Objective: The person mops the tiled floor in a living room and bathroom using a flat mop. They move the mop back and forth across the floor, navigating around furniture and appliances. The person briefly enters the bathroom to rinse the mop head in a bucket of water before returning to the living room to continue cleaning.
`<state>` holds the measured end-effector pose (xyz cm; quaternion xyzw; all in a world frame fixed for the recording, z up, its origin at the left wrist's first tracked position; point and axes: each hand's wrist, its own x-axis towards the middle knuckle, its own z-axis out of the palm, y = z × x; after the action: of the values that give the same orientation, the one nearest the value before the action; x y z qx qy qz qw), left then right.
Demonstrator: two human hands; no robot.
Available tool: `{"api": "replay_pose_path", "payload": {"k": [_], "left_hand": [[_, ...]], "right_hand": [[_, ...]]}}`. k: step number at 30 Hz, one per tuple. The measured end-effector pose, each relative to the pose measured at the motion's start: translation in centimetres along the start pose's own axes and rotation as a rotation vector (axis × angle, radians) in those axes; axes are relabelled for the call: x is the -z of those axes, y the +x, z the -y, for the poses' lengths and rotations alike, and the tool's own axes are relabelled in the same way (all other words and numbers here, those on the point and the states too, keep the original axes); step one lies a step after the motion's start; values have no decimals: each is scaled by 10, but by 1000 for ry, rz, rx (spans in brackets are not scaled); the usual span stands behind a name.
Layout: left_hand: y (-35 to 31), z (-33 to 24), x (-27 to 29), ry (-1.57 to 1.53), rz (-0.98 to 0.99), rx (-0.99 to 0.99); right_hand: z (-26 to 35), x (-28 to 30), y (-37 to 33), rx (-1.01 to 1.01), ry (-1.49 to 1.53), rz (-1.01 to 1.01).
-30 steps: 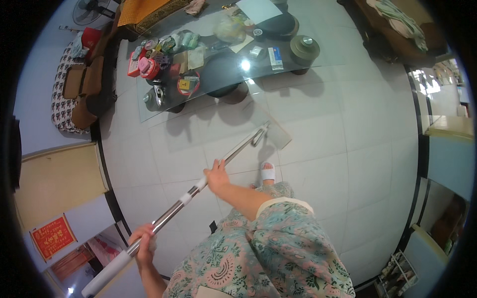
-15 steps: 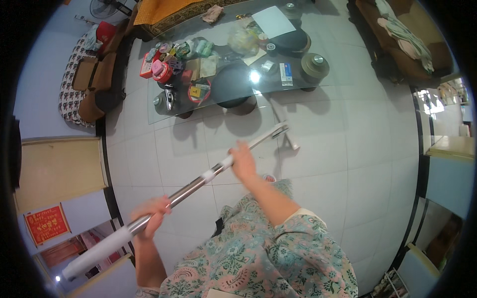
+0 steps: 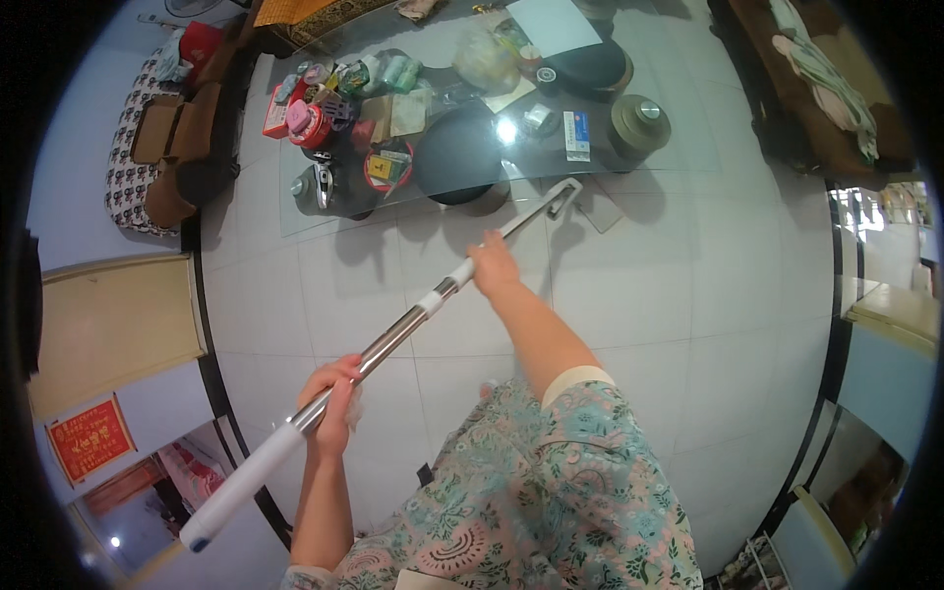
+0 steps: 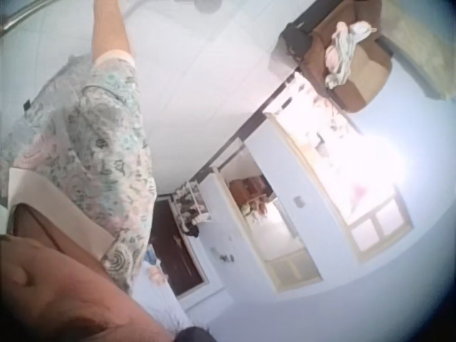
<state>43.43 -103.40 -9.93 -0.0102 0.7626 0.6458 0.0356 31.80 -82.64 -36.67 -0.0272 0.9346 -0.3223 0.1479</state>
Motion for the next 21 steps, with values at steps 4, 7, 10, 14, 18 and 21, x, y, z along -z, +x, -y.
{"api": "replay_pose_path", "payload": {"k": [4, 7, 10, 14, 18, 21], "left_hand": [[-32, -24, 21, 35, -104, 90], [-41, -43, 40, 31, -103, 137], [-49, -60, 49, 6, -92, 176], [-68, -70, 58, 82, 5, 153], [-89, -75, 84, 119, 49, 153], [-107, -74, 115, 141, 75, 159]], "right_hand": [[40, -2, -28, 76, 7, 78], [66, 11, -56, 58, 6, 167], [72, 2, -77, 111, -13, 127], [79, -3, -112, 115, -52, 114], [101, -23, -138, 82, 15, 154], [126, -47, -157, 38, 41, 177]]}}
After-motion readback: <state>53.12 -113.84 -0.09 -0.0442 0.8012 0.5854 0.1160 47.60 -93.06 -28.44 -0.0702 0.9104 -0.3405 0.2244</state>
